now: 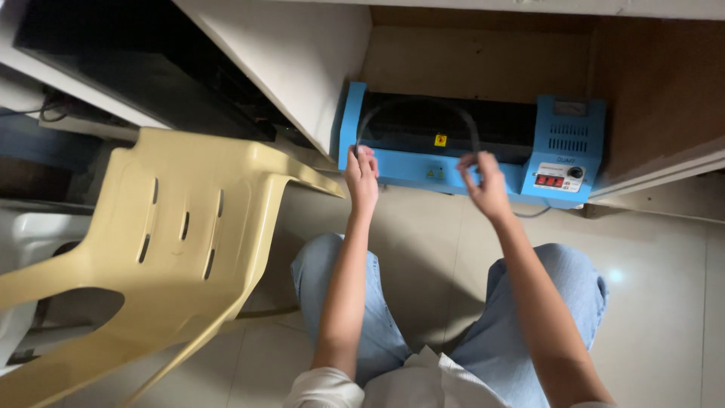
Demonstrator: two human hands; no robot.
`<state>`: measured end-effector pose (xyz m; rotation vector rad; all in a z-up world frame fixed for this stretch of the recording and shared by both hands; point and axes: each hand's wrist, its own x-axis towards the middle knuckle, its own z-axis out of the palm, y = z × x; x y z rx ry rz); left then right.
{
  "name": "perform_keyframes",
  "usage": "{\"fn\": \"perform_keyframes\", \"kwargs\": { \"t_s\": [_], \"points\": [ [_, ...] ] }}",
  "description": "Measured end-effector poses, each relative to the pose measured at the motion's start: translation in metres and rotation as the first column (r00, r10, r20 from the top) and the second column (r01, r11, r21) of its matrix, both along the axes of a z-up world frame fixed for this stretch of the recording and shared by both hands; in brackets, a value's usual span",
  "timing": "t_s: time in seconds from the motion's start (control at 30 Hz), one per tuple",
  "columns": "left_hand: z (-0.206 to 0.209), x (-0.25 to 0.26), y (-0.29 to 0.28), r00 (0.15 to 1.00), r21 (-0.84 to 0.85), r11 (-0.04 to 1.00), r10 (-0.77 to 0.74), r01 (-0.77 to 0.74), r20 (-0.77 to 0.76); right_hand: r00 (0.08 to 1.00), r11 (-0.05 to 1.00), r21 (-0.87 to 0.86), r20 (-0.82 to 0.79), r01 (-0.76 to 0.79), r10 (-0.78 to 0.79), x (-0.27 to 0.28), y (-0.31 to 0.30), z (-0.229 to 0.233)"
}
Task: The person sits on the floor and pulls a blue laminator from under a desk. They place it on the desk surface, remove the black top cover, and use a fluffy duster to clean the internal rollers and the machine's exterior.
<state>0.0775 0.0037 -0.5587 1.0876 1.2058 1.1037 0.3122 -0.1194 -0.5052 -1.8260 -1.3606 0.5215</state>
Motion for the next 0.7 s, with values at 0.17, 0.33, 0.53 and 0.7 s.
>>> {"fn": "perform_keyframes", "kwargs": {
  "t_s": [0.17, 0.33, 0.53, 0.7],
  "points": [
    [0.034, 0.017, -0.004, 0.740, -0.189, 0.963, -0.017, 0.194, 0.673, 0.930, 0.934, 0.029, -0.088, -0.356, 0.357, -0.027, 0.007, 0.019],
    [0.039, 0.035, -0.007, 0.431, -0.084, 0.944, -0.066, 0.320, 0.900, 0.728, 0.754, -0.156, -0.440, -0.639, 0.526, -0.048, 0.004, 0.013],
    [0.016, 0.000, 0.030, 0.217, -0.194, 0.971, 0.161, 0.142, 0.963, 0.835, 0.737, -0.427, -0.430, -0.524, 0.344, 0.001, -0.006, -0.026],
    [-0.043, -0.017, 0.046, 0.311, -0.193, 0.980, 0.168, 0.051, 0.935, 0.978, 0.987, -0.128, -0.197, -0.095, 0.069, 0.022, -0.008, 0.006]
  ]
}}
